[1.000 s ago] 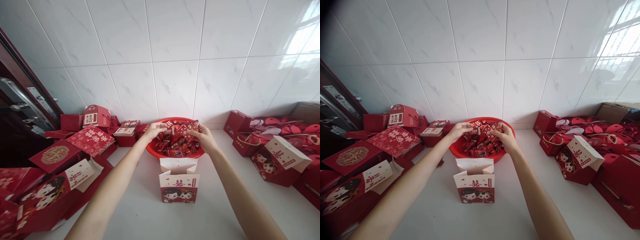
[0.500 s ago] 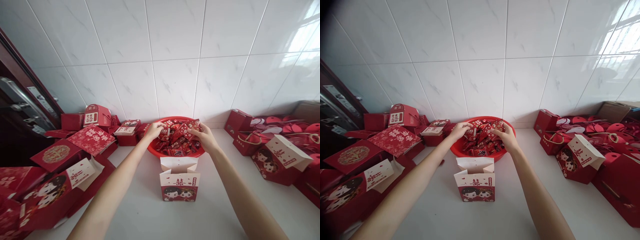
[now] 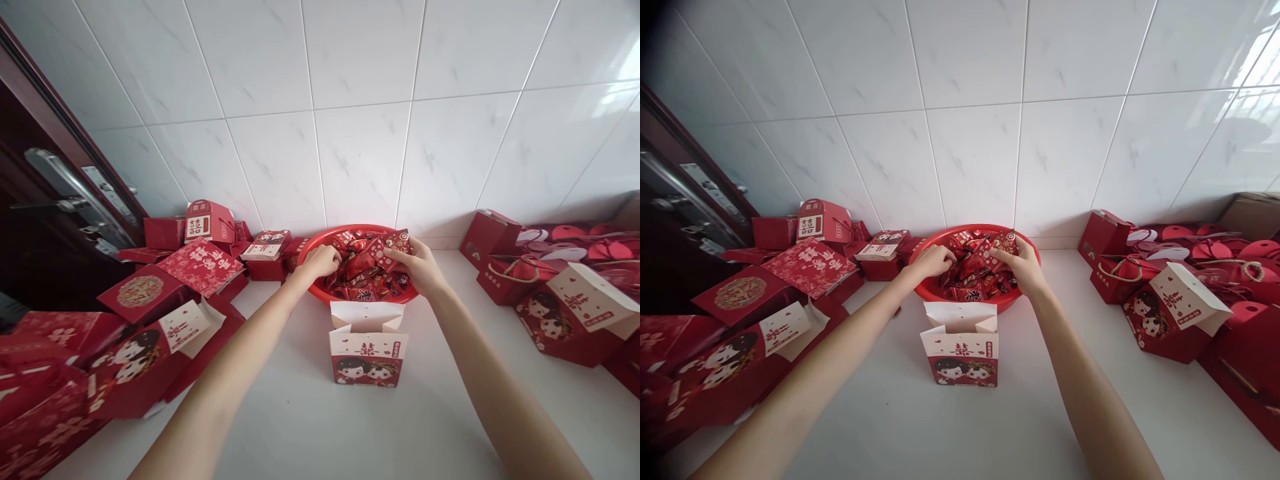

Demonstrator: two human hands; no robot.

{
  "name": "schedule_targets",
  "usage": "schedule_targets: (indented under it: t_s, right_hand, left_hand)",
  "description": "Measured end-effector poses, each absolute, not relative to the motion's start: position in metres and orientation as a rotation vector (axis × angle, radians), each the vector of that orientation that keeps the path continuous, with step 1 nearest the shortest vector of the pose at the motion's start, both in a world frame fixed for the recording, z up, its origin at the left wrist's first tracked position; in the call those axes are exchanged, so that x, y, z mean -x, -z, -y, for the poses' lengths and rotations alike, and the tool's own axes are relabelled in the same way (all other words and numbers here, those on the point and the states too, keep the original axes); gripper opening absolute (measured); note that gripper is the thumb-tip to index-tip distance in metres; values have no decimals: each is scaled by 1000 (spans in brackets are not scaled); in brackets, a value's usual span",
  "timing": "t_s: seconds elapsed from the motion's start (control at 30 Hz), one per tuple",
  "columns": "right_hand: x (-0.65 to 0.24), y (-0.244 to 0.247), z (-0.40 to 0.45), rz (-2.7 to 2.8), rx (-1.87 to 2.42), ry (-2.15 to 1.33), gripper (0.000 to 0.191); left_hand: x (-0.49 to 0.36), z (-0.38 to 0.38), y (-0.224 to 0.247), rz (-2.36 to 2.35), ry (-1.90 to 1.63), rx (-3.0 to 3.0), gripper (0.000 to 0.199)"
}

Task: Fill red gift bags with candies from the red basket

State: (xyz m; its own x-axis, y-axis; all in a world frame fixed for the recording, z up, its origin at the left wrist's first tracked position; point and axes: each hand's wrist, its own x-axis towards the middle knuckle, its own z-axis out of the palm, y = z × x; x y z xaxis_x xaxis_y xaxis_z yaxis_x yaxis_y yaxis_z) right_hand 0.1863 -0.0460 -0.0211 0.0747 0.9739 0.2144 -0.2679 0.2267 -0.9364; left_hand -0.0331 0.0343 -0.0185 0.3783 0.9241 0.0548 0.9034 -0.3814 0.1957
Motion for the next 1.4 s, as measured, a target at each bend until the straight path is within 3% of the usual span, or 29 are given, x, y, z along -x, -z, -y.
schedule_targets:
  t_s: [0.27,0.5,0.83,1.1,1.4]
  right_hand:
    - [-186,21,46,1079,860,-1131,43]
    - [-186,20,46,1089,873,-1128,41]
    - [-187,21,45,1066,820,-1172,44]
    - [-176,-6,62,1117,634,-1299,42]
    - [-155,-40,101,1128,655,-1191,37]
  left_hand:
    - [37,-41,21,-1708,-111,-2406,33]
    - [40,-45,21,-1637,-140,-2363,56]
    - [61,-18,-13,-1122,-967,-1787,37]
    - [45,38,-32,-925,-1328,-1695,38]
    - [29,79,-37,-853,-1583,-1681,28]
